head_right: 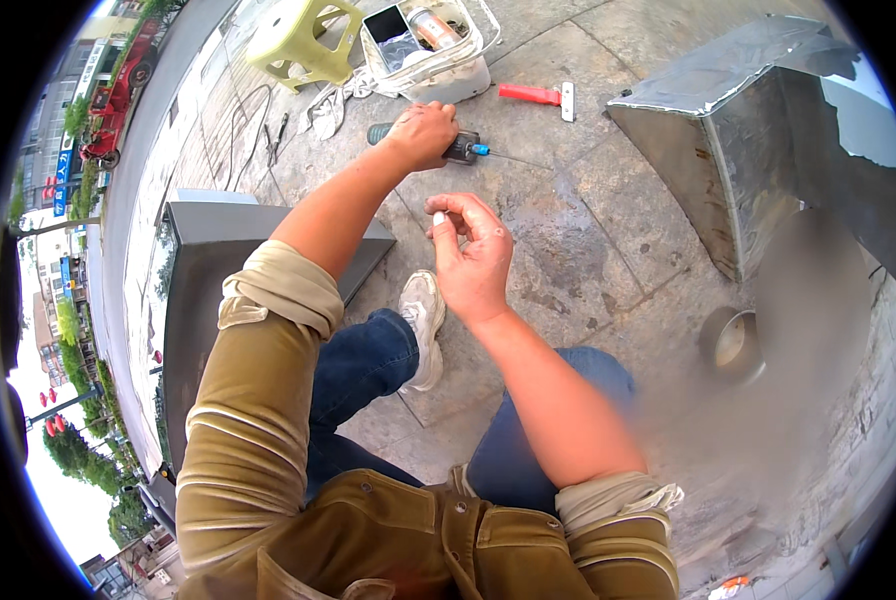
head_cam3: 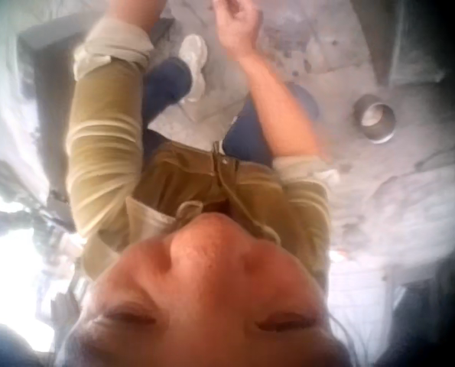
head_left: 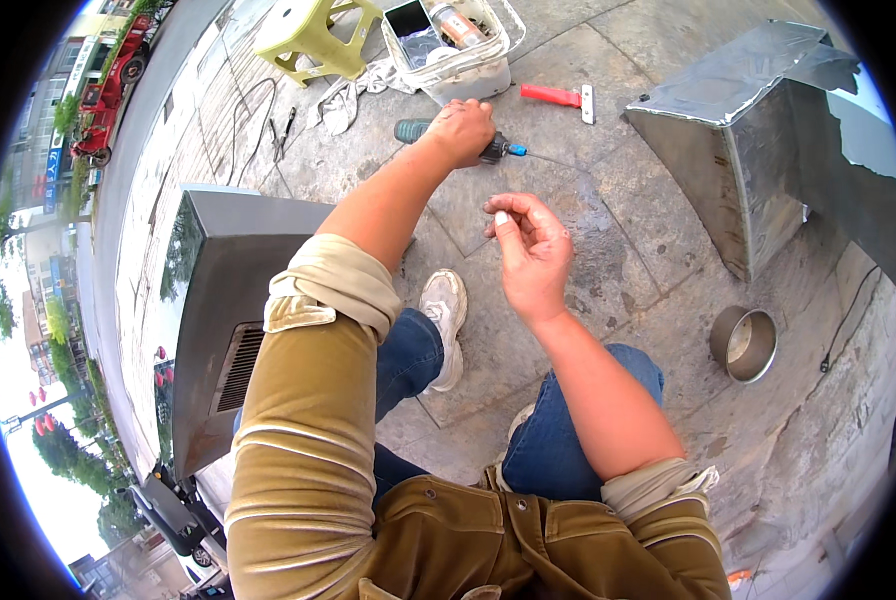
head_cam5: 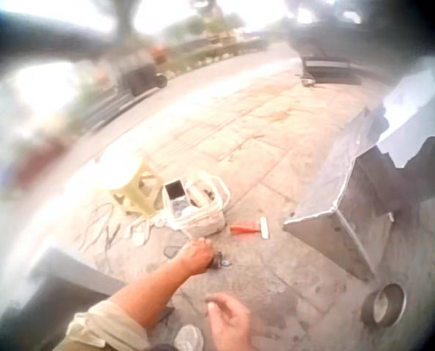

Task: The person assembles a kitchen appliance, likely a range hood, on a tiled floor. They use a cordless drill to secure screws into the metal casing and attach a filter grille to the front of the unit.

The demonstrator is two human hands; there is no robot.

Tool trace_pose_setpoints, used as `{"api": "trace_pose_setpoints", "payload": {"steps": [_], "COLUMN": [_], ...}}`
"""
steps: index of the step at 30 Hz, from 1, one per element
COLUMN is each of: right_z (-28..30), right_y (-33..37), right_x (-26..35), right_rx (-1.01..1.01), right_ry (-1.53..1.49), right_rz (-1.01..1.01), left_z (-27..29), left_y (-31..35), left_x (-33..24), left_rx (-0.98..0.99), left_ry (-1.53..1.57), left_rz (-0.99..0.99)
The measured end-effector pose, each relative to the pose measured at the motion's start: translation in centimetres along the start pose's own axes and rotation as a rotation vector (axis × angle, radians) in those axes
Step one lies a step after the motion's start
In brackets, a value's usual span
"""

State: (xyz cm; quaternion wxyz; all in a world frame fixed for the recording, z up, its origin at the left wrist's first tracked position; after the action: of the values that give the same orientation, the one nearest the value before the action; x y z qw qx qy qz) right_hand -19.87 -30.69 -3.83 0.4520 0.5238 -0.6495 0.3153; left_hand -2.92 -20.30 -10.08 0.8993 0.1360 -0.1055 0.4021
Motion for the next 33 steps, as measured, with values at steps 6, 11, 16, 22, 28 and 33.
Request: {"api": "trace_pose_setpoints", "payload": {"steps": [6,11,16,22,28,33], "right_z": [-5.7,-8.9,-10.0,-13.4,-11.5,-12.3], "right_y": [1.0,3.3,7.7,13.1,26.7,35.3], "right_x": [4.3,5.7,4.0,1.7,-8.3,-14.8], "right_rx": [-0.025,0.098,0.28,0.64,1.696,1.631], "right_ry": [-0.067,-0.144,-0.149,0.186,0.975,0.968], "right_rz": [0.43,0.576,0.537,0.523,0.221,0.252], "left_z": [6.0,12.2,12.9,7.3,-0.1,-7.4], "left_y": [11.7,21.3,32.8,45.0,55.5,62.2], "left_x": [2.0,-1.2,-5.4,-9.6,-11.5,-12.2], "left_rx": [0.149,0.211,0.193,0.462,0.414,0.484], "left_ry": [0.451,0.707,0.738,0.947,1.425,2.066], "left_rz": [0.504,0.643,0.72,0.993,1.222,1.572]}}
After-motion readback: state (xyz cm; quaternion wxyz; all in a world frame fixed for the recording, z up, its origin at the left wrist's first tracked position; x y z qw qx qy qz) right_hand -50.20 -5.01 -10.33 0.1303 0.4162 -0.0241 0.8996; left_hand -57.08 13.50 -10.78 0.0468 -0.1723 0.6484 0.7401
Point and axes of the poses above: each hand's wrist, its own y-axis away from the middle knuckle, its own z-axis out of the back of the hand, x = y × z, the point moved 5 cm from there along -y, towards the middle knuckle, and after that the axes turned 7 degrees about -x, right-handed, at the moved point
